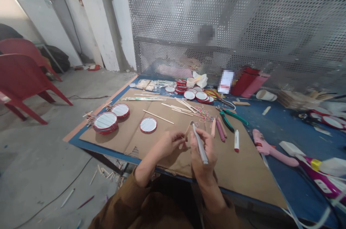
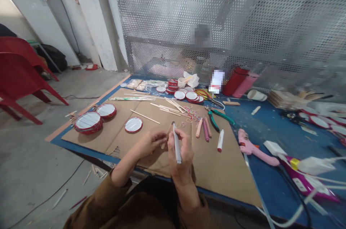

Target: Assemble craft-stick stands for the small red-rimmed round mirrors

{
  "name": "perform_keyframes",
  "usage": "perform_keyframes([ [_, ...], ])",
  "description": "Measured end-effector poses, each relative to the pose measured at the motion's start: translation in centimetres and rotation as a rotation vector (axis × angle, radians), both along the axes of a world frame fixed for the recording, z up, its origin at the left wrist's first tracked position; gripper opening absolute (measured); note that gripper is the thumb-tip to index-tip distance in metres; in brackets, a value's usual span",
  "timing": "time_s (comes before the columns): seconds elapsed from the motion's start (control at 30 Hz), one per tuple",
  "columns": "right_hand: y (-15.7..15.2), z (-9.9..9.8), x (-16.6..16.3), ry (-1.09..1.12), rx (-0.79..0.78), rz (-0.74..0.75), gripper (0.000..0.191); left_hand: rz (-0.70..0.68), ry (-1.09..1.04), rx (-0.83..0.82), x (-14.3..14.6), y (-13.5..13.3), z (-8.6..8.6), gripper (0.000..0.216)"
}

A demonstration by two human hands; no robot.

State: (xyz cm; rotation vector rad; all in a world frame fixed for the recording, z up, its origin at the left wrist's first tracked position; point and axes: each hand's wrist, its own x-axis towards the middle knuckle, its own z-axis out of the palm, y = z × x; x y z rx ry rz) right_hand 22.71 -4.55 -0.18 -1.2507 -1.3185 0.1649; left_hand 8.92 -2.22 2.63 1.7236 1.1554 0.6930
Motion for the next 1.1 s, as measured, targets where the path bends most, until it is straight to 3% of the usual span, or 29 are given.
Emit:
perform_keyframes([
  [1.1, -0.27, -0.81, 0.22, 0.021, -0.116, 0.085, 0.028, 0.009, 0.020, 0.057, 0.03, 0.19, -0.44, 0.023],
])
